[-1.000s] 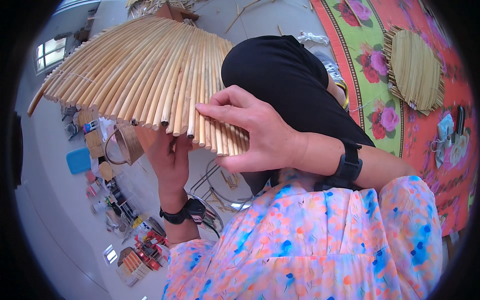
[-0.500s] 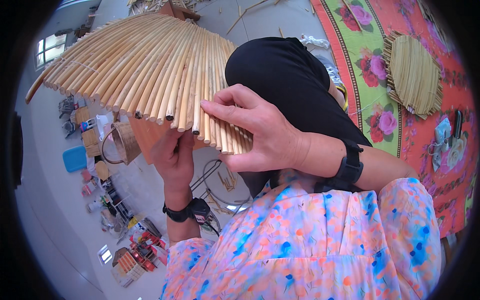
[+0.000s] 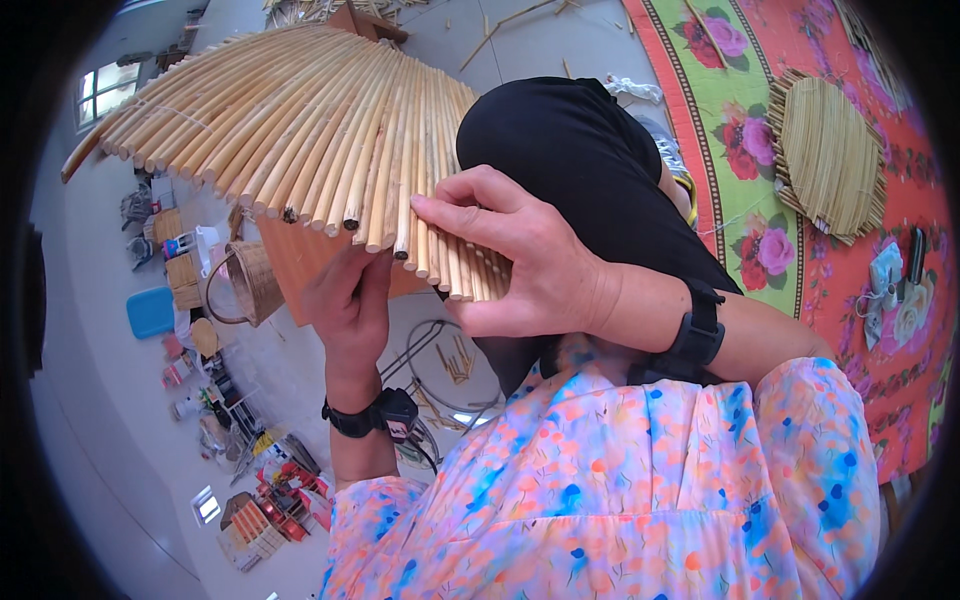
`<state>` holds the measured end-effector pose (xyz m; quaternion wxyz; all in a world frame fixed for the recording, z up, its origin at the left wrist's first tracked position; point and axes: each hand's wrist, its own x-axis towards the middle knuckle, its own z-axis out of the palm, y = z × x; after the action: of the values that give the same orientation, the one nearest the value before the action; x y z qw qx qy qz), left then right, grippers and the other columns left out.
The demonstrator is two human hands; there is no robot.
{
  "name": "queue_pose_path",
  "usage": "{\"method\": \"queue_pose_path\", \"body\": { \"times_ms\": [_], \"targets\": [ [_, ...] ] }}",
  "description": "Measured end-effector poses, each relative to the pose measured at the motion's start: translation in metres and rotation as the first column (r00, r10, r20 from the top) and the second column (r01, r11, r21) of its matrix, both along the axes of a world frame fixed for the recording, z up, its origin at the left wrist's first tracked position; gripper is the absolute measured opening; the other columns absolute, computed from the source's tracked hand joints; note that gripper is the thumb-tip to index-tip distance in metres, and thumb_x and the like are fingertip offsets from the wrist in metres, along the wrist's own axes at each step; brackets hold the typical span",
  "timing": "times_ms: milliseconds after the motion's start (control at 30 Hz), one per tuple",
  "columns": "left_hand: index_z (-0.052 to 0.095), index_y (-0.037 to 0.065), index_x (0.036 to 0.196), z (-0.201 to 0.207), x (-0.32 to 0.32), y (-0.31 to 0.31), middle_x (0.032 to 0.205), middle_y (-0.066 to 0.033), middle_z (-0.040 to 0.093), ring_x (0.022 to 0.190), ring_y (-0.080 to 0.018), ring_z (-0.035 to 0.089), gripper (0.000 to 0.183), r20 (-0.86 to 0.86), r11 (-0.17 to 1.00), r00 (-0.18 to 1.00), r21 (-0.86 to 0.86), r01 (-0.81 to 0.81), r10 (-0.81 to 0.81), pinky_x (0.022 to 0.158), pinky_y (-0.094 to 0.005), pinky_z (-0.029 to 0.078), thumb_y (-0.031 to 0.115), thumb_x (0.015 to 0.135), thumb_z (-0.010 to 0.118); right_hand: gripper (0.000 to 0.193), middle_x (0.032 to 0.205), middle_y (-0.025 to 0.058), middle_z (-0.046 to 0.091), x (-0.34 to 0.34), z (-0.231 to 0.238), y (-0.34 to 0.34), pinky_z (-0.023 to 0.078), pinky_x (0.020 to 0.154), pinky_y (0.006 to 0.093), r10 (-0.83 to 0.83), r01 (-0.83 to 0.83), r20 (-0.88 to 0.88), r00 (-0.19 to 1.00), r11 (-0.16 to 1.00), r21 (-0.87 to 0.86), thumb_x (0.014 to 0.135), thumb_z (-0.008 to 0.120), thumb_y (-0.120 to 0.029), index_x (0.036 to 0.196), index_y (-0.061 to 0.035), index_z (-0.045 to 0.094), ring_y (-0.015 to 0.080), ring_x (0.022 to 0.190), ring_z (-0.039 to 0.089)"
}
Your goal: The person weaves a bamboo mat by threading a white string through the ends of bamboo slats. They repeatedly pull the string tight and use pliers to trim excess string while assembling the mat.
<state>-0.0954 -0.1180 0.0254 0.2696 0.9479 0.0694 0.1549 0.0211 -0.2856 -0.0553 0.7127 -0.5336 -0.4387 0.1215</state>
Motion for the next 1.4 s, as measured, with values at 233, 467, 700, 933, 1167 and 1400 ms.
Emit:
{"method": "queue_pose_path", "body": {
  "times_ms": [233, 467, 700, 933, 1167, 1400],
  "targets": [
    [0.067, 0.002, 0.098, 0.008, 0.011, -0.011, 0.070, -0.0121, 0.061, 0.058, -0.0277, 0.061, 0.017, -0.052, 0.999, 0.998, -0.026, -0.023, 0.022, 0.053, -0.0334, 0.045, -0.006, 0.083, 0.065, 0.070, 0.115, 0.0169, 0.055, -0.003, -0.001, 0.002, 0.051, 0.090, 0.0341, 0.025, -0.025, -0.024, 0.999, 0.999, 0.025, 0.064, 0.074, -0.009, 0.132, 0.0015, 0.058, 0.0297, 0.103, 0.060],
    [0.064, 0.000, 0.105, 0.010, 0.002, -0.018, 0.076, -0.0108, 0.067, 0.061, -0.0238, 0.067, 0.017, -0.160, 0.976, 0.975, -0.133, -0.173, 0.151, 0.056, -0.0331, 0.051, -0.004, 0.088, 0.062, 0.071, 0.115, 0.0173, 0.054, -0.005, 0.001, 0.002, 0.051, 0.090, 0.0361, 0.003, -0.003, 0.005, 1.000, 1.000, -0.002, 0.066, 0.074, -0.013, 0.133, 0.0011, 0.056, 0.0316, 0.103, 0.058],
    [0.064, -0.001, 0.103, 0.007, 0.003, -0.026, 0.074, -0.0094, 0.068, 0.064, -0.0160, 0.069, 0.014, -0.137, 0.928, 0.957, -0.244, -0.281, 0.254, 0.057, -0.0283, 0.052, -0.002, 0.090, 0.061, 0.071, 0.114, 0.0176, 0.054, -0.004, 0.001, 0.001, 0.051, 0.089, 0.0365, 0.008, -0.008, 0.029, 1.000, 1.000, -0.011, 0.066, 0.073, -0.013, 0.134, 0.0014, 0.056, 0.0318, 0.102, 0.058],
    [0.063, -0.001, 0.103, 0.007, 0.014, -0.033, 0.074, -0.0084, 0.069, 0.064, -0.0127, 0.068, 0.014, -0.088, 0.921, 0.965, -0.286, -0.263, 0.249, 0.057, -0.0259, 0.051, -0.003, 0.089, 0.061, 0.070, 0.114, 0.0180, 0.054, -0.002, 0.000, 0.002, 0.051, 0.088, 0.0369, -0.013, 0.013, 0.019, 1.000, 1.000, 0.012, 0.065, 0.073, -0.013, 0.132, 0.0022, 0.057, 0.0326, 0.102, 0.058],
    [0.045, -0.002, 0.125, 0.008, 0.025, -0.047, 0.093, -0.0121, 0.070, 0.081, -0.0166, 0.071, 0.036, -0.060, 0.828, 0.945, -0.466, -0.311, 0.321, 0.068, -0.0263, 0.056, -0.005, 0.090, 0.057, 0.070, 0.114, 0.0187, 0.054, -0.003, 0.000, 0.002, 0.051, 0.089, 0.0392, -0.020, 0.019, 0.026, 0.999, 1.000, 0.015, 0.064, 0.072, -0.013, 0.131, 0.0024, 0.057, 0.0345, 0.102, 0.058],
    [0.037, -0.003, 0.130, 0.001, 0.025, -0.049, 0.116, -0.0181, 0.059, 0.098, -0.0216, 0.066, 0.042, 0.098, 0.794, 0.963, -0.590, -0.148, 0.252, 0.080, -0.0307, 0.056, -0.006, 0.091, 0.051, 0.071, 0.114, 0.0190, 0.054, -0.008, 0.000, 0.003, 0.050, 0.091, 0.0404, -0.048, 0.048, 0.019, 0.999, 0.999, 0.002, 0.064, 0.072, -0.013, 0.131, 0.0019, 0.057, 0.0353, 0.102, 0.057]
  ]
}}
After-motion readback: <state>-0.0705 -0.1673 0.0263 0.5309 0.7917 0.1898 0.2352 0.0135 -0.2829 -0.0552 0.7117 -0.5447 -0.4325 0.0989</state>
